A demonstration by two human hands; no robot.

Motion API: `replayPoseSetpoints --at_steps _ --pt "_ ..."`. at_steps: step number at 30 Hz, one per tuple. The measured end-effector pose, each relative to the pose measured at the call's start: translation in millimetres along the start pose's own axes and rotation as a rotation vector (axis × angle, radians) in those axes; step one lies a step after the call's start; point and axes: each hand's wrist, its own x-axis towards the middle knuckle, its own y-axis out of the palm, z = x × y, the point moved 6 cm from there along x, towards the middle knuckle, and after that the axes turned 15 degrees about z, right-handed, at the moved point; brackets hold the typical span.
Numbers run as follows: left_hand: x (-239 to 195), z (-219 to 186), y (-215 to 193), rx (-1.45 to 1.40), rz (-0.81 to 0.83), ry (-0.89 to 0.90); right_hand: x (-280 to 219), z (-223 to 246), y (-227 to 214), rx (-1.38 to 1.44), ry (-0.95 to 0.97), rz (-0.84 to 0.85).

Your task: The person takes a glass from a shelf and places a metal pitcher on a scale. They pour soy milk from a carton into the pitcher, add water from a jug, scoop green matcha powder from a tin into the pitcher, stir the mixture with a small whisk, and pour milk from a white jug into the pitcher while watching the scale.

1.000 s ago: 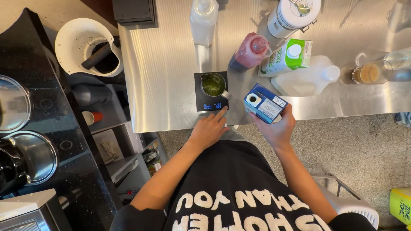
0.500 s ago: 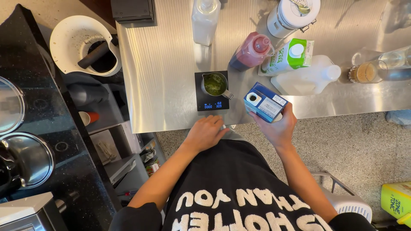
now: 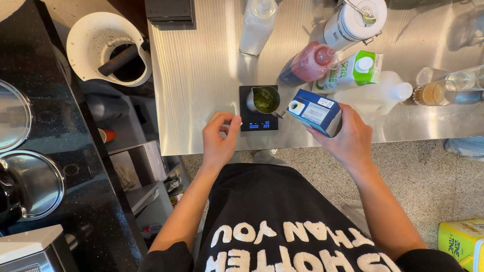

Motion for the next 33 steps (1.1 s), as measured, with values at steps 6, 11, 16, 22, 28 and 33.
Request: replayPoseSetpoints --at_steps 6,11,16,22,28,33 --pt "-1.3 -7.8 -12.0 -0.058 -0.021 0.051 7.9 7.8 0.0 -0.172 -0.021 0.067" --pt "-1.0 -4.0 -17.4 -0.104 -0.022 0.033 14.1 14.8 -0.2 -0.227 0.01 0.139" --pt "-0.5 4.3 -20.6 -0.123 -0.007 -0.009 17.8 21.8 -2.3 -0.247 0.025 0.163" --pt "1.0 9.9 -26.5 -0.095 -0.029 -0.049 24.5 24.7 -3.1 -0.284 0.028 0.215" --pt "2.5 10.1 -29.6 -0.094 -0.027 -0.039 28.7 26.8 -5.3 -0.358 0.002 0.216" --pt "1.9 14.0 -29.3 -0.096 -0.03 -0.048 31.4 26.0 -4.3 -0.384 0.031 0.261"
